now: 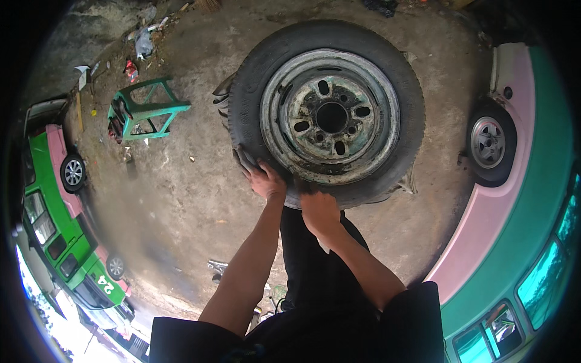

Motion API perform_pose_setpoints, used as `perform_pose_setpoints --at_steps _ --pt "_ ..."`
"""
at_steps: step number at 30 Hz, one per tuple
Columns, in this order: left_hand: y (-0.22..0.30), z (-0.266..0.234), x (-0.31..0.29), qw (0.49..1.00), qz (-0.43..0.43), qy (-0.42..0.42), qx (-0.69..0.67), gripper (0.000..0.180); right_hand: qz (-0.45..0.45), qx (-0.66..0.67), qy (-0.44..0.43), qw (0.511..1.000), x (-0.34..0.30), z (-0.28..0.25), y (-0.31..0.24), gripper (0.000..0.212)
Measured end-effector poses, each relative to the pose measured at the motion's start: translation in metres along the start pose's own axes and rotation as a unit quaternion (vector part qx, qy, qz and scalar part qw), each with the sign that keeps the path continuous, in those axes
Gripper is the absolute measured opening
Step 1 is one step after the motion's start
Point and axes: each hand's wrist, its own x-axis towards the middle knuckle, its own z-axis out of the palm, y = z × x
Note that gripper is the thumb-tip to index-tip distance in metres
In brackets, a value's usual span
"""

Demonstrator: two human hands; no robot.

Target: The person scrubs the inner rim and bead area of a car tire with a small brush, rotating the tire to reach different sections. The tire remains on the ground throughout the clip.

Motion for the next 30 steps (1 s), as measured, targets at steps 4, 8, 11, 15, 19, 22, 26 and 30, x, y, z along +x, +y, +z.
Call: perform_pose_setpoints --at_steps 4,8,11,15,19,22,26,30 --pt "0.001 0.000 -0.002 0.998 -0.019 -0.011 0.052 0.064 -0.024 -0.019 -0.001 1.000 0.006 0.003 -0.003 0.027" --pt "0.002 -0.002 0.000 0.999 -0.025 -0.023 0.019 0.064 -0.003 0.005 -0.017 1.000 0.004 0.005 -0.003 0.020" --pt "0.002 -0.003 -0.001 1.000 -0.019 -0.015 0.020 0.064 0.044 0.013 -0.019 0.999 0.004 0.006 -0.007 0.017" --pt "0.002 0.000 0.001 1.000 -0.002 -0.007 0.007 0.064 0.012 0.017 -0.030 0.999 0.003 0.009 -0.012 0.017" --pt "-0.004 0.002 0.001 1.000 0.018 0.008 0.015 0.065 0.021 0.040 0.005 0.999 0.002 0.011 -0.012 0.014" --pt "-0.010 0.004 0.000 1.000 0.012 0.002 0.026 0.066 0.016 0.031 -0.034 0.999 0.007 0.013 -0.015 0.015" --pt "-0.013 0.006 0.003 1.000 0.025 0.010 0.010 0.065 -0.035 0.050 0.088 0.994 0.010 0.018 -0.018 0.022" --pt "-0.006 0.004 0.002 1.000 0.016 0.004 0.019 0.066 -0.024 0.017 0.051 0.998 0.005 0.020 -0.008 0.028"
